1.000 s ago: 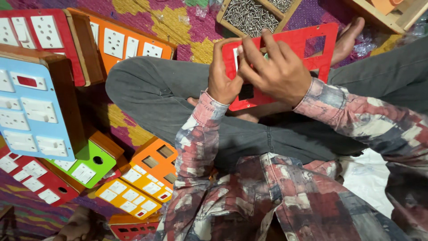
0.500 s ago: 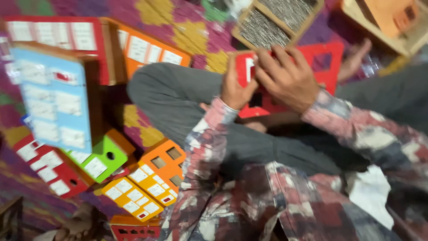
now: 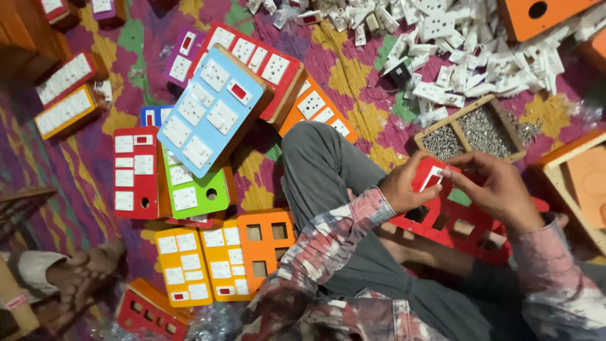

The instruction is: The person sits cross-legged on a colorful mat and assembles toy switch boards, fitting white plastic switch and socket components into the cutout openings of colored wooden boards, including a red board, and pressing them into place by hand. They pick components from piles on the mat and from a wooden tray, and at the end handle a wooden box and a board.

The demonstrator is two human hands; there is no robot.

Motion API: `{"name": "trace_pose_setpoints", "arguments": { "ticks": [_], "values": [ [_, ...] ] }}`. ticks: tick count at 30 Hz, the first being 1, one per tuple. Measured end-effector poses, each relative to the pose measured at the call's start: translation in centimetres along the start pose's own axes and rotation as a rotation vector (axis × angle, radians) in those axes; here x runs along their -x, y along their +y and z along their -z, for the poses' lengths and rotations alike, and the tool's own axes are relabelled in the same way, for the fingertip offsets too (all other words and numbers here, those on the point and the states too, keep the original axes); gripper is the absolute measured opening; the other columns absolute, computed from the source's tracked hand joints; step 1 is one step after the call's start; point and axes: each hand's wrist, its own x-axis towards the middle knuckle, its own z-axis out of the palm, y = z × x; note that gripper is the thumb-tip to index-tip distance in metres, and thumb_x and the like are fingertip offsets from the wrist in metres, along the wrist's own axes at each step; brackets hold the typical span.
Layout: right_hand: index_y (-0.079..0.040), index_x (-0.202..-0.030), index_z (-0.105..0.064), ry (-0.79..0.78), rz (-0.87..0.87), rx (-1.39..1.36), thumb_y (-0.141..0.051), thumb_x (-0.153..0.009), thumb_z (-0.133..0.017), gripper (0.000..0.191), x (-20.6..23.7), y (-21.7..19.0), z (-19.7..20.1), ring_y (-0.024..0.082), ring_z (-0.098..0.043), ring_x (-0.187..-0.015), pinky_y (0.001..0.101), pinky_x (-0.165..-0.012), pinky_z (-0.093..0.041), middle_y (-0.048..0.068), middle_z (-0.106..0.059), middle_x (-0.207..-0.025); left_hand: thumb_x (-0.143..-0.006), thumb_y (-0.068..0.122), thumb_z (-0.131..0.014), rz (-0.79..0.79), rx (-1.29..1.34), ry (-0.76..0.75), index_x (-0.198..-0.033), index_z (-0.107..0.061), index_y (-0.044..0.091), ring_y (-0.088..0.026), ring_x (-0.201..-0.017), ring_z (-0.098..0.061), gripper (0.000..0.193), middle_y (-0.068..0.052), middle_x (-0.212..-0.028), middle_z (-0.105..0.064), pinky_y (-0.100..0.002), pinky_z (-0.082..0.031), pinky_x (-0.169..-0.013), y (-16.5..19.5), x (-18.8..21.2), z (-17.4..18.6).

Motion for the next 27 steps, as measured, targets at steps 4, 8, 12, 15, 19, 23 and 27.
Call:
{"name": "trace_pose_setpoints", "arguments": {
  "ticks": [4,8,12,15,19,23,27],
  "values": [
    [0.001,-0.111,-0.072,0.014,0.014,-0.091,-0.013,-0.094,-0.074,0.022,-0.1,0.5,-0.1,0.008,-0.067,-0.081,0.0247,-0.07,-0.054,0.004,-0.074,-0.092,-0.088,0.026,-0.076,-0.016,0.016,0.0,-0.132,-0.047,0.009,-0.029,-0.099,-0.075,0.056,-0.016,-0.107,-0.071,-0.039,-0.059,-0.084,-0.2,-0.1,-0.1],
    [0.002,-0.108,-0.073,0.055,0.019,-0.057,-0.012,-0.091,-0.077,0.022,0.1,0.6,-0.3,0.009,-0.07,-0.081,0.0245,-0.07,-0.056,0.005,-0.076,-0.092,-0.089,0.025,-0.075,-0.022,0.0,0.0,-0.132,-0.048,0.008,-0.031,-0.1,-0.075,0.054,-0.017,-0.108,-0.071,-0.039,-0.059,-0.084,-0.2,-0.1,-0.1],
    [0.001,-0.105,-0.075,0.046,-0.056,-0.023,-0.013,-0.087,-0.08,0.024,-0.3,0.7,0.0,0.01,-0.071,-0.078,0.0258,-0.067,-0.057,0.006,-0.077,-0.089,-0.087,0.024,-0.074,-0.051,-0.013,-0.019,-0.133,-0.046,0.009,-0.032,-0.101,-0.074,0.056,-0.017,-0.111,-0.071,-0.04,-0.058,-0.086,-0.1,-0.1,0.0],
    [0.002,-0.104,-0.076,0.064,-0.041,0.01,-0.014,-0.085,-0.082,0.025,-0.6,0.5,-0.2,0.011,-0.07,-0.077,0.0259,-0.068,-0.057,0.008,-0.077,-0.088,-0.085,0.023,-0.075,-0.088,0.009,-0.043,-0.133,-0.046,0.01,-0.032,-0.102,-0.074,0.057,-0.017,-0.112,-0.069,-0.041,-0.058,-0.087,-0.2,-0.1,0.3],
    [-0.001,-0.108,-0.076,0.096,0.002,0.084,-0.019,-0.087,-0.081,0.028,-0.1,-1.2,-1.2,0.012,-0.072,-0.079,0.0272,-0.07,-0.057,0.009,-0.078,-0.089,-0.085,0.026,-0.077,-0.02,0.0,0.021,-0.133,-0.048,0.01,-0.029,-0.097,-0.075,0.059,-0.015,-0.107,-0.071,-0.039,-0.059,-0.082,-0.1,-0.1,0.1],
    [-0.002,-0.12,-0.073,0.272,0.175,0.363,-0.023,-0.09,-0.078,0.037,2.0,-3.7,-1.6,0.022,-0.071,-0.091,0.0373,-0.076,-0.058,0.015,-0.073,-0.106,-0.087,0.028,-0.079,-0.057,0.02,0.083,-0.132,-0.053,0.01,-0.023,-0.097,-0.077,0.055,-0.012,-0.105,-0.073,-0.036,-0.06,-0.083,-0.2,-0.4,-0.1],
    [0.004,-0.129,-0.06,0.669,0.483,0.899,-0.021,-0.088,-0.077,0.051,5.4,-3.7,0.1,0.043,-0.066,-0.102,0.0511,-0.091,-0.051,0.024,-0.067,-0.116,-0.086,0.024,-0.081,-0.048,0.006,0.147,-0.13,-0.055,0.009,-0.018,-0.087,-0.075,0.053,-0.008,-0.096,-0.073,-0.033,-0.06,-0.077,-0.9,-0.7,0.8]
  ]
}}
